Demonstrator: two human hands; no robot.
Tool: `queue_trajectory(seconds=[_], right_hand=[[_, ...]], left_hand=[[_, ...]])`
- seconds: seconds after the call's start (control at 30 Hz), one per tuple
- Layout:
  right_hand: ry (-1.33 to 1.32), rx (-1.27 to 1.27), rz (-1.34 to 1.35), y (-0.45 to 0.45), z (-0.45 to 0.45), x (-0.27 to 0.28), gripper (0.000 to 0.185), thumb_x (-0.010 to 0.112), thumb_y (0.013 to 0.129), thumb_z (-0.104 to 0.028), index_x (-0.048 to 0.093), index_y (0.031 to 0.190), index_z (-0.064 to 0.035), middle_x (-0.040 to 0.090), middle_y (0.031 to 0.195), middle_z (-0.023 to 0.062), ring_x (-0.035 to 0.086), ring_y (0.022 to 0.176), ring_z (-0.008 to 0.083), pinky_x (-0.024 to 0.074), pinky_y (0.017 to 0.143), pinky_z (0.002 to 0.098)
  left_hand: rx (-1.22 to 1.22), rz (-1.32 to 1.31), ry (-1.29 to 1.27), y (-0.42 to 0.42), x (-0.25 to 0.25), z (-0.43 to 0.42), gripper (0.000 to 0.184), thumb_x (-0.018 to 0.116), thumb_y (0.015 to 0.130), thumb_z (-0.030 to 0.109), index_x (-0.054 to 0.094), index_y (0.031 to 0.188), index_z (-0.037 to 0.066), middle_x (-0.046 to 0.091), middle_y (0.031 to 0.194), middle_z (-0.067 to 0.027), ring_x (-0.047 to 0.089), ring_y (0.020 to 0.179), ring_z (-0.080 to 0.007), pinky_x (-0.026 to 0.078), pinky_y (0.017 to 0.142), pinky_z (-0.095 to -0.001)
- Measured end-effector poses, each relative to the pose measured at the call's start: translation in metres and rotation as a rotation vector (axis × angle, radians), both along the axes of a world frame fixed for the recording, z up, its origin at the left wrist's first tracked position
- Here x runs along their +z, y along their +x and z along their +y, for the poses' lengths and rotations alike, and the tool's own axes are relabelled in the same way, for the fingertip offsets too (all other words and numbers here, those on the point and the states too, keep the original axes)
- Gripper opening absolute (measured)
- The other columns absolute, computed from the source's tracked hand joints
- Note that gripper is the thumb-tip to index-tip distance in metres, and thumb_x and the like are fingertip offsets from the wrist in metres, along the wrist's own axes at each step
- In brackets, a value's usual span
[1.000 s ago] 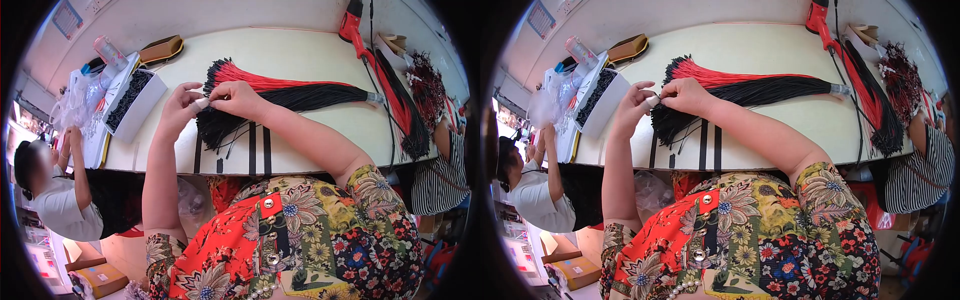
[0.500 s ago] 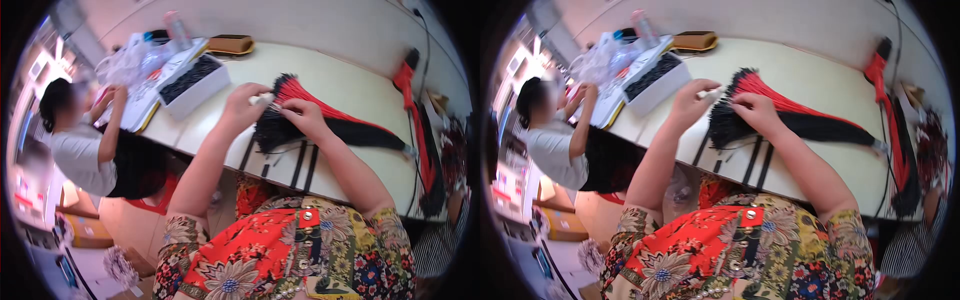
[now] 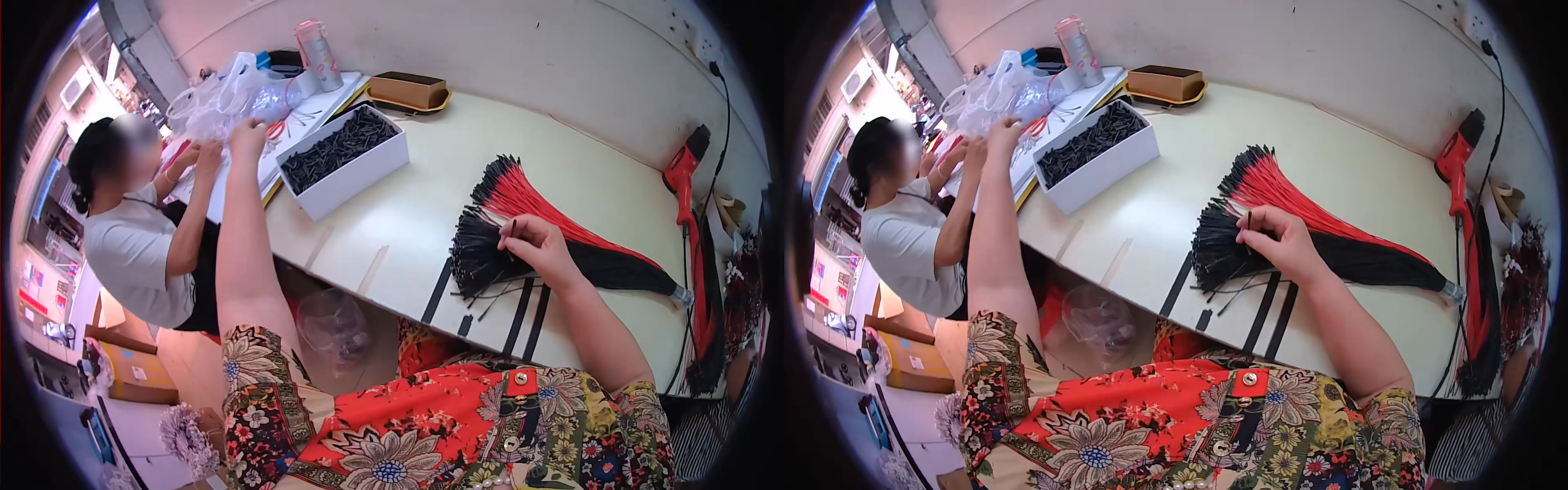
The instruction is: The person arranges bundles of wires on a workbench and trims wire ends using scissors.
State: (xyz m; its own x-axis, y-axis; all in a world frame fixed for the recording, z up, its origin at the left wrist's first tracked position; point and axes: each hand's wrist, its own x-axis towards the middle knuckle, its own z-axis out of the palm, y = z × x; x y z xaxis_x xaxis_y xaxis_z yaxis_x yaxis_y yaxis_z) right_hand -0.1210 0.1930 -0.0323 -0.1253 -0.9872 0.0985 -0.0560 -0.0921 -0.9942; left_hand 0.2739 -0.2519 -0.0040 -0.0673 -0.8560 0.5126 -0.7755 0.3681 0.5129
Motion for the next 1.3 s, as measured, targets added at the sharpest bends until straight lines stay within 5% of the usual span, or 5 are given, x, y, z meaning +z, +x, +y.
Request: queue_trajectory(seconds=[0.13, 0.63, 0.97, 1.07, 1.3], right_hand=[[-0.160, 0.000, 0.336, -0.002, -0.005, -0.008, 0.011, 0.067, 0.081, -0.008, 0.068, 0.090, -0.0022, 0.066, 0.089, 0.0071, 0.063, 0.086, 0.0152, 0.0484, 0.077, 0.0275], [-0.336, -0.021, 0.330, -0.007, -0.011, -0.021, 0.012, 0.068, 0.081, -0.013, 0.067, 0.084, -0.0016, 0.064, 0.080, 0.0079, 0.058, 0.084, 0.0243, 0.0464, 0.080, 0.0340], [-0.224, 0.014, 0.352, 0.001, -0.018, -0.007, 0.005, 0.065, 0.080, -0.004, 0.063, 0.078, 0.0000, 0.064, 0.082, 0.0074, 0.060, 0.080, 0.0200, 0.0468, 0.076, 0.0318], [-0.211, 0.037, 0.321, -0.004, -0.014, -0.001, 0.001, 0.064, 0.078, 0.000, 0.063, 0.078, 0.0002, 0.063, 0.082, 0.0063, 0.058, 0.084, 0.0183, 0.0450, 0.078, 0.0303], [-0.145, 0.041, 0.308, -0.004, -0.013, 0.001, 0.004, 0.065, 0.077, -0.001, 0.065, 0.081, -0.0010, 0.062, 0.086, 0.0053, 0.057, 0.089, 0.0177, 0.0447, 0.081, 0.0305]], left_hand=[[0.015, -0.429, 0.120, 0.012, -0.015, -0.039, 0.053, 0.056, 0.081, 0.049, 0.068, 0.099, 0.001, 0.065, 0.098, -0.0252, 0.064, 0.091, -0.0385, 0.048, 0.081, -0.0452], [0.055, -0.523, 0.194, -0.066, -0.072, -0.207, 0.040, 0.072, 0.075, 0.034, 0.067, 0.093, -0.001, 0.065, 0.085, -0.0136, 0.061, 0.078, -0.0220, 0.049, 0.070, -0.0334], [-0.096, 0.045, 0.184, 0.040, -0.030, -0.183, 0.038, 0.078, 0.072, 0.028, 0.066, 0.092, -0.002, 0.064, 0.081, -0.0073, 0.059, 0.074, -0.0141, 0.049, 0.066, -0.0268], [0.037, 0.210, 0.088, -0.001, 0.024, -0.071, 0.034, 0.070, 0.075, 0.012, 0.060, 0.103, -0.003, 0.067, 0.092, -0.0120, 0.062, 0.080, -0.0155, 0.048, 0.072, -0.0268], [-0.195, 0.787, 0.007, 0.019, 0.018, -0.057, 0.028, 0.061, 0.082, -0.001, 0.049, 0.107, -0.005, 0.067, 0.089, -0.0174, 0.067, 0.082, -0.0205, 0.051, 0.071, -0.0260]])
